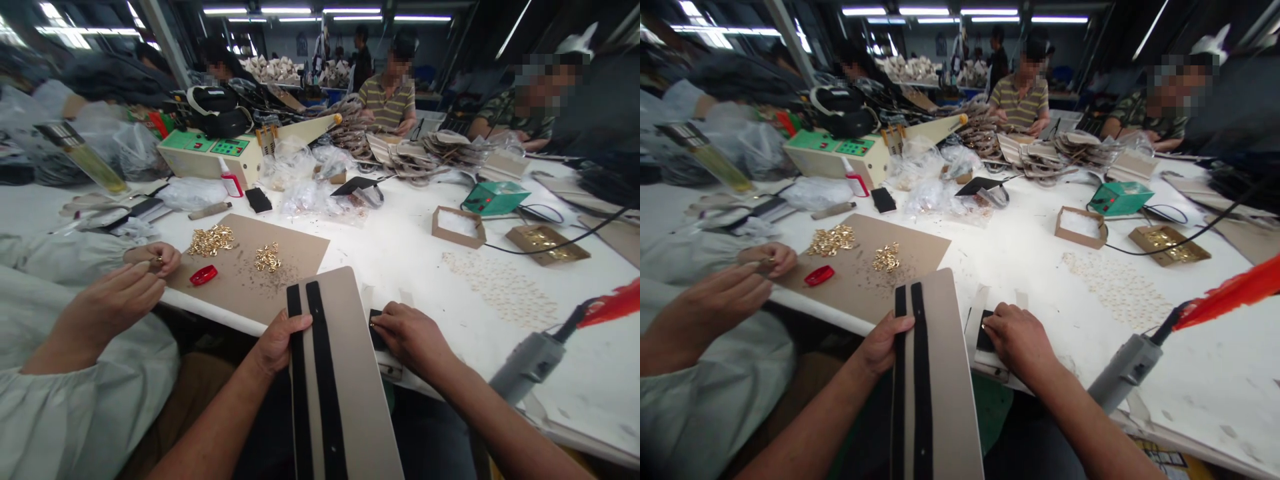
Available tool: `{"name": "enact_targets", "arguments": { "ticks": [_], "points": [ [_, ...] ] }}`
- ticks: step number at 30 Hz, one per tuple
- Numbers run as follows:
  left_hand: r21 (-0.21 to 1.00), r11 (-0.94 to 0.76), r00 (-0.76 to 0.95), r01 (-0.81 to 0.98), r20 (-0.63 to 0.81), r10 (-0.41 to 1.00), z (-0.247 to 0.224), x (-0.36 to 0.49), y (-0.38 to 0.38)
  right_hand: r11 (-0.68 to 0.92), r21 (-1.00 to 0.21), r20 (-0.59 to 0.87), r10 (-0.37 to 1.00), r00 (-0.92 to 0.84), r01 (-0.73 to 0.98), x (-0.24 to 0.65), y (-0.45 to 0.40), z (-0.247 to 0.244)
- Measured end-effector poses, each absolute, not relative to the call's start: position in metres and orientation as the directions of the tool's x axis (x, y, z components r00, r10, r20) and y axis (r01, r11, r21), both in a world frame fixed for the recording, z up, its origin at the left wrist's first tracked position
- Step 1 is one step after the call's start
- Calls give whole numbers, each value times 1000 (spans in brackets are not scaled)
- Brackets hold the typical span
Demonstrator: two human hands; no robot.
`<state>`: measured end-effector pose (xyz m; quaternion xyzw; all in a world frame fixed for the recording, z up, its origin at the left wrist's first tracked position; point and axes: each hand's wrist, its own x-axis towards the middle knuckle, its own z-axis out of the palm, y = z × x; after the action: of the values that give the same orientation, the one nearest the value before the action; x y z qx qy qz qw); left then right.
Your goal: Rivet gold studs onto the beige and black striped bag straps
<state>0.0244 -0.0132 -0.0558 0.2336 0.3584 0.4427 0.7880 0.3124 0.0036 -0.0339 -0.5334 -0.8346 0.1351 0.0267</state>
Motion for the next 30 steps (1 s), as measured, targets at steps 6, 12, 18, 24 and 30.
{"name": "enact_targets", "arguments": {
  "ticks": [6,12,18,24,30],
  "points": [
    [727,505,330,-465,-386,861,-27,34,-36,62,-823,-9,992,-123,564,327,-19,-26],
    [748,596,378,-293,-482,790,-5,66,-57,-305,-938,-263,935,-237,-165,308,-66,-1],
    [793,590,389,-152,-501,773,3,89,-60,-562,-771,-518,827,-218,-300,298,-80,-1],
    [861,492,272,130,-508,817,-18,99,-71,-381,-872,-409,912,-29,306,305,-91,-17],
    [881,385,316,275,-461,829,-30,105,-58,-325,-769,-324,940,102,550,303,-92,-30]
  ]
}}
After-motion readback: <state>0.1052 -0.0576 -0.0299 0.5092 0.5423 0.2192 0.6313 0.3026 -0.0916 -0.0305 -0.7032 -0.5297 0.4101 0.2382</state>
